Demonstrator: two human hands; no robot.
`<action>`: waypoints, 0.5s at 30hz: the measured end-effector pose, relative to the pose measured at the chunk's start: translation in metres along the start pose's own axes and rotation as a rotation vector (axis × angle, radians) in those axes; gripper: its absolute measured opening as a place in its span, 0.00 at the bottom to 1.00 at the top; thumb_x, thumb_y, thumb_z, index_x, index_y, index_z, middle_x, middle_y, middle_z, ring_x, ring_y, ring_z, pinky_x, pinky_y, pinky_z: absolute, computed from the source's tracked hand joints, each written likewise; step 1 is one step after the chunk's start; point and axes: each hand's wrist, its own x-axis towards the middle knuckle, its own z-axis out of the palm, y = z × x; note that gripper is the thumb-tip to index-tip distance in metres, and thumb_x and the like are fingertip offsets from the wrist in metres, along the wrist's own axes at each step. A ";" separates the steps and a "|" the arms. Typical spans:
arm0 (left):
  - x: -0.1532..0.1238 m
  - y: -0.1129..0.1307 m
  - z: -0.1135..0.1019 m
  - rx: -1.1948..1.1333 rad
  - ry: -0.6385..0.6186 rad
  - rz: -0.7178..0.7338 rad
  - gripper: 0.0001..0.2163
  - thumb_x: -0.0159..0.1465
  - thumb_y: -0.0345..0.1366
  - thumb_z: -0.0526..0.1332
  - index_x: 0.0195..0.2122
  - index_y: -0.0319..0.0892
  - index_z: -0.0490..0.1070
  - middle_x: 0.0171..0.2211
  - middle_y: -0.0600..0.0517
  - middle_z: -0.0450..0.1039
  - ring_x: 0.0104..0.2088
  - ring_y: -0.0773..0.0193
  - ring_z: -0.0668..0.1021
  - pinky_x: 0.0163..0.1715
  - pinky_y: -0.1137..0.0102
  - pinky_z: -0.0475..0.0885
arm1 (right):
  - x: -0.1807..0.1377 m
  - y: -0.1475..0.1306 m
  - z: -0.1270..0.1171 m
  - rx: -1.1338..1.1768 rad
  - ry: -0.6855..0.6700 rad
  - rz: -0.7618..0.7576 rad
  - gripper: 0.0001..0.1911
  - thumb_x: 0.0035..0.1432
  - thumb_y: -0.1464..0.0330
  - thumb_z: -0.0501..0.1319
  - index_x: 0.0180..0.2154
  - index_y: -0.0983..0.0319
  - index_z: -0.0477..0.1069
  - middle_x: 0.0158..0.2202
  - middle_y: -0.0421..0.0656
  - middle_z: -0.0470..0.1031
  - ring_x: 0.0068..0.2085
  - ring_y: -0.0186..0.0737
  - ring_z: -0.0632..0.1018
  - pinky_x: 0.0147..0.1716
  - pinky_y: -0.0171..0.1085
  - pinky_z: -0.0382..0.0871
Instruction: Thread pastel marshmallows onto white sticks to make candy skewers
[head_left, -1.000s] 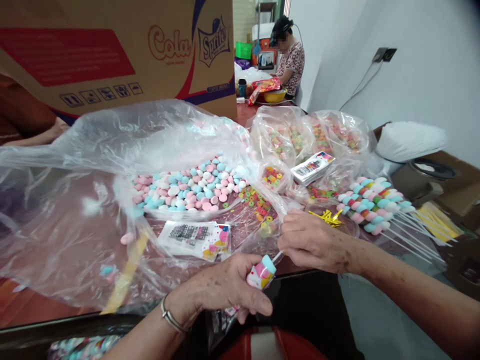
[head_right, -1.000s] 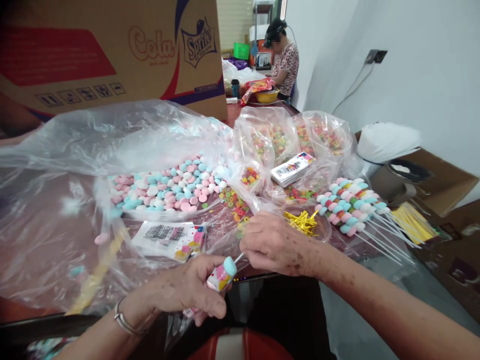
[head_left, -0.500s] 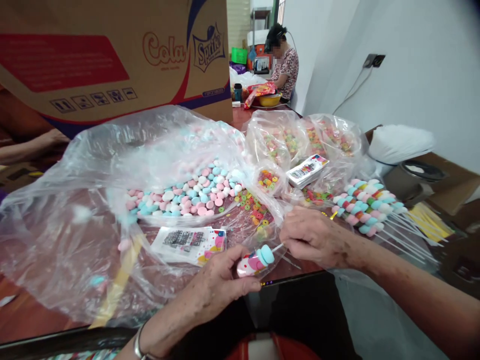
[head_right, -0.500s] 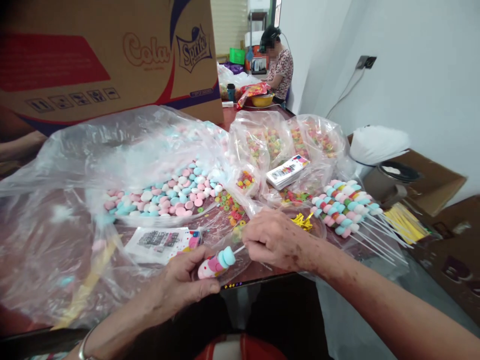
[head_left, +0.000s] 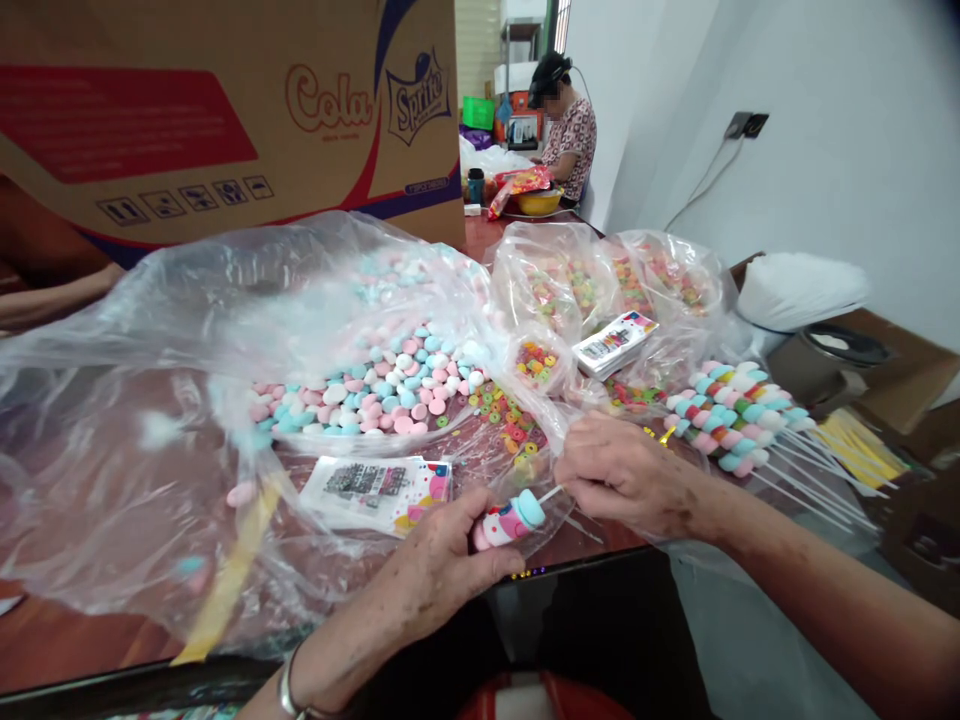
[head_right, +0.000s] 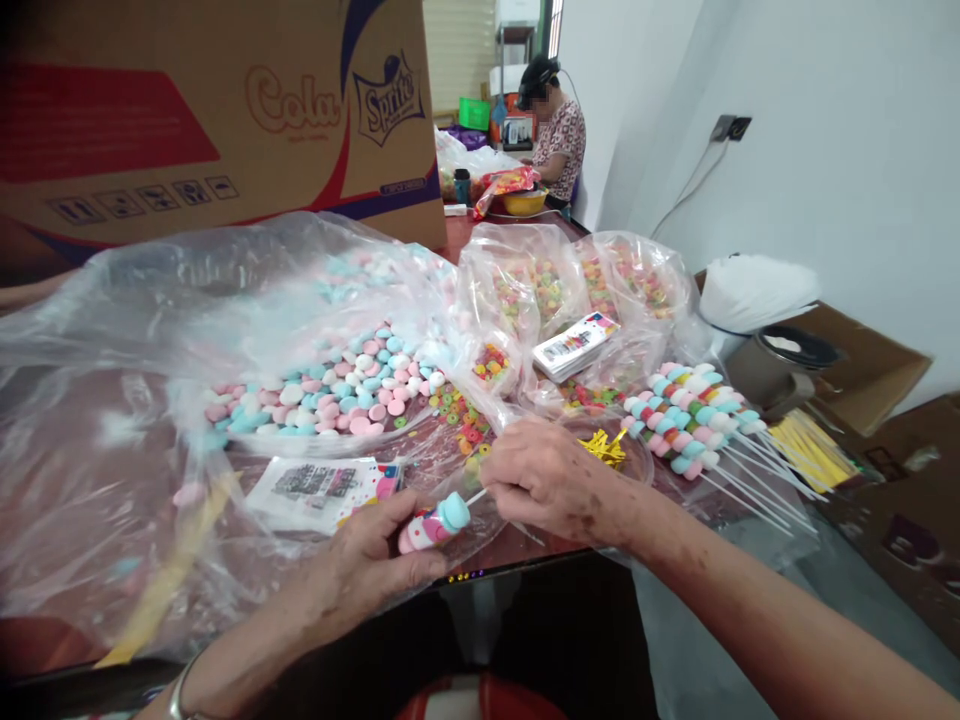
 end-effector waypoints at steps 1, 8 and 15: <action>-0.001 0.000 -0.001 0.008 0.019 0.011 0.11 0.60 0.41 0.65 0.41 0.43 0.72 0.31 0.56 0.72 0.31 0.65 0.71 0.30 0.74 0.62 | 0.000 0.000 -0.001 -0.019 0.011 -0.011 0.13 0.62 0.75 0.53 0.26 0.64 0.69 0.24 0.38 0.66 0.29 0.34 0.65 0.34 0.36 0.55; -0.004 0.002 -0.001 0.131 0.082 0.139 0.09 0.63 0.38 0.62 0.44 0.45 0.71 0.29 0.57 0.70 0.30 0.66 0.70 0.30 0.74 0.62 | 0.000 -0.008 0.000 -0.182 -0.066 -0.121 0.11 0.63 0.72 0.56 0.27 0.63 0.68 0.25 0.38 0.68 0.31 0.36 0.63 0.35 0.39 0.52; -0.001 0.009 0.006 0.014 -0.039 0.109 0.10 0.62 0.42 0.64 0.39 0.43 0.71 0.32 0.55 0.72 0.32 0.65 0.71 0.31 0.74 0.63 | 0.004 -0.016 0.015 -0.183 -0.070 -0.196 0.11 0.65 0.70 0.55 0.29 0.62 0.67 0.27 0.38 0.70 0.32 0.37 0.64 0.35 0.40 0.53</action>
